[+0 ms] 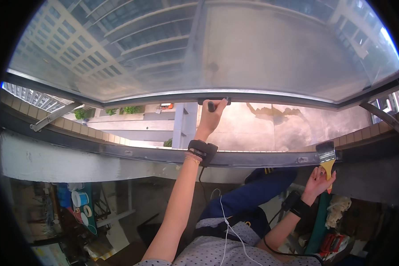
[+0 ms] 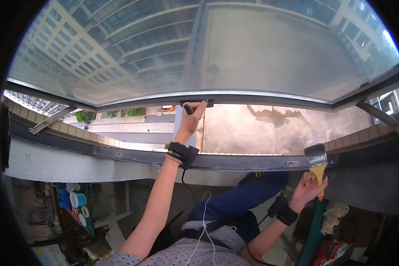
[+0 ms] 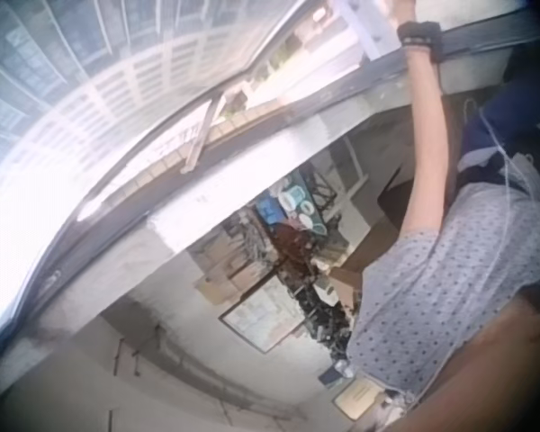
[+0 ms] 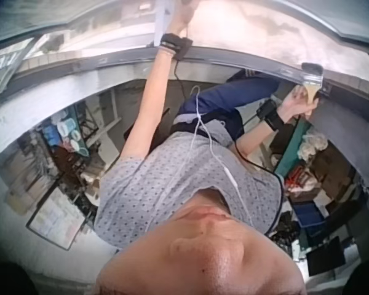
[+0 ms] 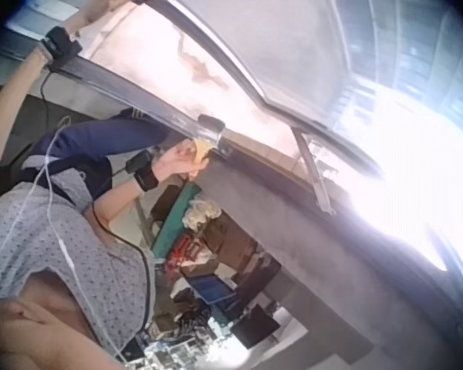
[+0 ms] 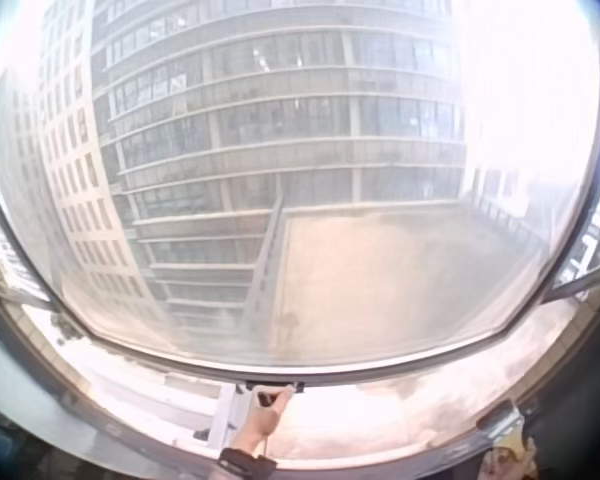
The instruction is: Painting or applying sealant to the wall and frame around a window using a brush.
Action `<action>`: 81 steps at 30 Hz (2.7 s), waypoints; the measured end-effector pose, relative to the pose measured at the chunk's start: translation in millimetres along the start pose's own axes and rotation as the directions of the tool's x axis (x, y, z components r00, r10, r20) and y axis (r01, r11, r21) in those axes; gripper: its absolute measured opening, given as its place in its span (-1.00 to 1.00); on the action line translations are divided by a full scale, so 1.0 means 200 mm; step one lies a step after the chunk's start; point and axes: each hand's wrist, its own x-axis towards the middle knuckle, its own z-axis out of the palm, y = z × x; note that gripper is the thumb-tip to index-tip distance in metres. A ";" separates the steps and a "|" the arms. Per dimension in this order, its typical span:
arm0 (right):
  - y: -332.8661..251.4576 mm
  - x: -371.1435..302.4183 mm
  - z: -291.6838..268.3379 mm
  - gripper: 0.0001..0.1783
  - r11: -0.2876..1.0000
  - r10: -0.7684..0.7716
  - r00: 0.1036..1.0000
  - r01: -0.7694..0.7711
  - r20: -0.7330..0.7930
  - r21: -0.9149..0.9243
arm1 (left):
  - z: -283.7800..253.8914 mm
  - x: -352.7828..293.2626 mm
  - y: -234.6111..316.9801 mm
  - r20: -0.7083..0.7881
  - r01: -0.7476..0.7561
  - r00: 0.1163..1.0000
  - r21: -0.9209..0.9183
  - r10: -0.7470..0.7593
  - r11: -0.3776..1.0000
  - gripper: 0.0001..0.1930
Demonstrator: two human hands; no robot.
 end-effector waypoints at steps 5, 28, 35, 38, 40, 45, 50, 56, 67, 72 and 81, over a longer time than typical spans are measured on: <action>-0.08 0.01 -0.06 -0.56 0.999 0.014 0.997 -0.016 0.072 0.037 | 0.03 0.01 0.00 -0.026 0.009 1.000 -0.005 -0.009 1.000 -0.55; -0.26 -0.09 0.01 -0.60 0.952 -0.104 0.987 0.063 0.123 0.299 | 0.07 0.02 -0.15 -0.192 -0.159 0.968 0.022 0.161 0.987 -0.52; -0.22 -0.12 0.00 -0.65 0.950 -0.108 0.992 0.084 0.065 0.300 | 0.08 0.02 -0.17 -0.232 -0.147 0.960 0.061 0.157 0.987 -0.57; -0.24 -0.15 -0.04 -0.64 0.952 -0.103 0.993 0.081 0.059 0.295 | 0.08 0.02 -0.16 -0.248 -0.145 0.956 0.078 0.160 0.986 -0.59; -0.26 -0.16 -0.07 -0.64 0.948 -0.106 0.994 0.093 0.025 0.305 | 0.10 0.01 -0.15 -0.287 -0.137 0.947 0.057 0.147 0.989 -0.57; -0.31 -0.22 -0.14 -0.67 0.931 -0.123 0.992 0.112 0.008 0.348 | 0.08 0.02 -0.19 -0.266 -0.134 0.953 0.052 0.143 0.990 -0.56; -0.29 -0.28 -0.17 -0.78 0.926 -0.126 0.992 0.115 0.008 0.361 | 0.10 0.01 -0.17 -0.284 -0.122 0.950 0.043 0.129 0.992 -0.58; -0.27 -0.31 -0.17 -0.72 0.920 -0.108 0.994 0.105 -0.013 0.378 | 0.07 0.01 -0.18 -0.310 -0.094 0.947 -0.020 0.083 0.995 -0.57; -0.37 -0.30 -0.20 -0.69 0.877 -0.165 0.986 0.143 0.008 0.458 | 0.10 0.01 -0.17 -0.318 -0.139 0.940 -0.013 0.128 0.990 -0.60; -0.43 -0.31 -0.23 -0.81 0.841 -0.201 0.978 0.144 0.053 0.522 | 0.08 0.03 -0.18 -0.285 -0.099 0.954 -0.014 0.091 0.995 -0.62; -0.55 -0.40 -0.31 -0.80 0.812 -0.278 0.961 0.235 0.000 0.533 | 0.08 0.06 -0.24 -0.281 -0.078 0.957 -0.029 0.067 0.997 -0.63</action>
